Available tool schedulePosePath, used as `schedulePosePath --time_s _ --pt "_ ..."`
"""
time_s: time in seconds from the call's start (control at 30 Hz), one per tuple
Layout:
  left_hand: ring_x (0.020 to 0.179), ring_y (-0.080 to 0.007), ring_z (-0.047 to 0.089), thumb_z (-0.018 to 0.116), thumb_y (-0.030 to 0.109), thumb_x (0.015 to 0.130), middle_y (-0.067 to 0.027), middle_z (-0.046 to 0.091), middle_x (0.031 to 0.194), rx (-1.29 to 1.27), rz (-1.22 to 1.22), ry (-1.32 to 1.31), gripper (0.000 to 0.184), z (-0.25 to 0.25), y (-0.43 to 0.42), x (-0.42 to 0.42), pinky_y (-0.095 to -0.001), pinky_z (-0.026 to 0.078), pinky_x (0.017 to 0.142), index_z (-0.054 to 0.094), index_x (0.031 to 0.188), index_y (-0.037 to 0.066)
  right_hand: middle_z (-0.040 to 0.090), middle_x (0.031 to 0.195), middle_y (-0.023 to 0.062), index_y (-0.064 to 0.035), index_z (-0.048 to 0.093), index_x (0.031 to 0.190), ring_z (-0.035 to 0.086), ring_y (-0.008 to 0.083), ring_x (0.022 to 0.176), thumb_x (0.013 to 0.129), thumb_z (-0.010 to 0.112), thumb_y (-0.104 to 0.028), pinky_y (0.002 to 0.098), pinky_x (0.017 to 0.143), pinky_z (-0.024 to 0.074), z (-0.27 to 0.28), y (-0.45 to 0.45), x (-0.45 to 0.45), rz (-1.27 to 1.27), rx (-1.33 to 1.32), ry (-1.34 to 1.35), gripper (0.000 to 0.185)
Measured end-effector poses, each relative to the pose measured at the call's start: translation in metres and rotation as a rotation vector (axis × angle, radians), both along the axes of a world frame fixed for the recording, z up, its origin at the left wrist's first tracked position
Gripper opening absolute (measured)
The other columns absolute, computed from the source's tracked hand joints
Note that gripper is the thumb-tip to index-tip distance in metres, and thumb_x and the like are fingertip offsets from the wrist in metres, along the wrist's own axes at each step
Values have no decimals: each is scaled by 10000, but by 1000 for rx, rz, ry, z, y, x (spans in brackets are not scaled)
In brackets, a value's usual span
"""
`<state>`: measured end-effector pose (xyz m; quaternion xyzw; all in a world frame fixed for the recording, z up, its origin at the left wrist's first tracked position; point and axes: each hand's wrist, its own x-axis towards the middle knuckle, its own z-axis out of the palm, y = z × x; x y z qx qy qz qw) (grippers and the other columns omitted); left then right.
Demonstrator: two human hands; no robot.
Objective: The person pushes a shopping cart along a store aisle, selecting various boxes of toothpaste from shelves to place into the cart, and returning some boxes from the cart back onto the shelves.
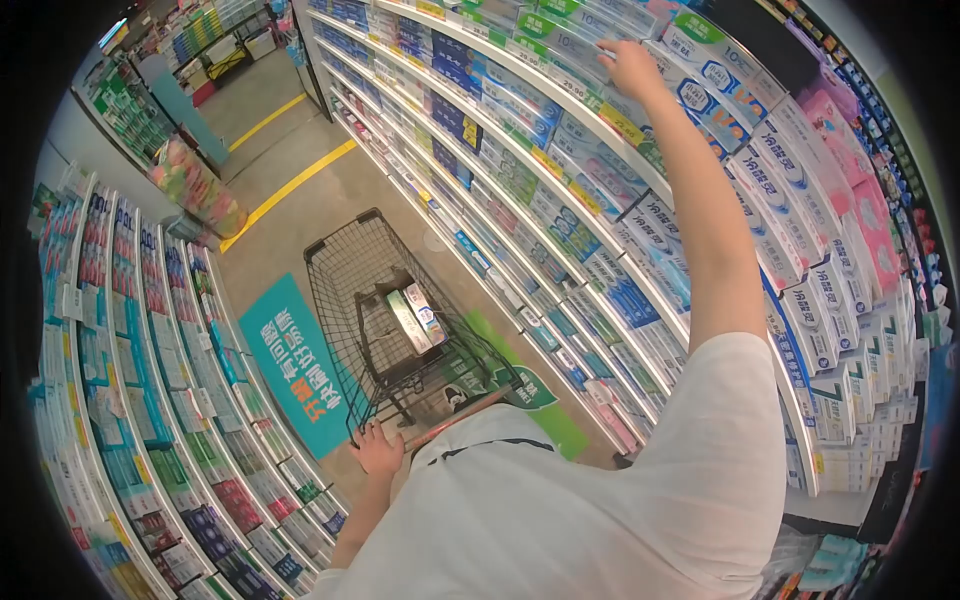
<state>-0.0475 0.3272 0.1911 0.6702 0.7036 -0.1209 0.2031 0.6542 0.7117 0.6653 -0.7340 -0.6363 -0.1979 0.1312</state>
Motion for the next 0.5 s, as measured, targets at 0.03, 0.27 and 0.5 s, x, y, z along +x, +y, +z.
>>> schedulePosePath --time_s 0.03,0.27,0.5 --pt "1627 -396 243 563 623 950 -128 448 1690 0 -6 -1 874 2 3 4 -696 168 1269 423 1658 130 732 1281 210 -202 716 1422 680 428 1200 1043 672 -339 538 1026 550 0 1 1 1 1 -7 405" --pt "1596 -407 293 579 612 944 -135 481 1663 41 31 8 862 5 17 17 -684 203 1255 456 1635 112 694 1093 167 -268 731 1424 709 376 1007 1055 685 -367 503 886 569 -12 10 14 28 70 -107 385" --pt "1534 -430 389 596 597 947 -149 549 1598 147 43 -8 839 -5 27 14 -686 243 1227 492 1605 86 695 1238 237 -240 709 1437 691 423 1152 1043 679 -331 519 986 568 -11 8 12 25 17 -60 405"
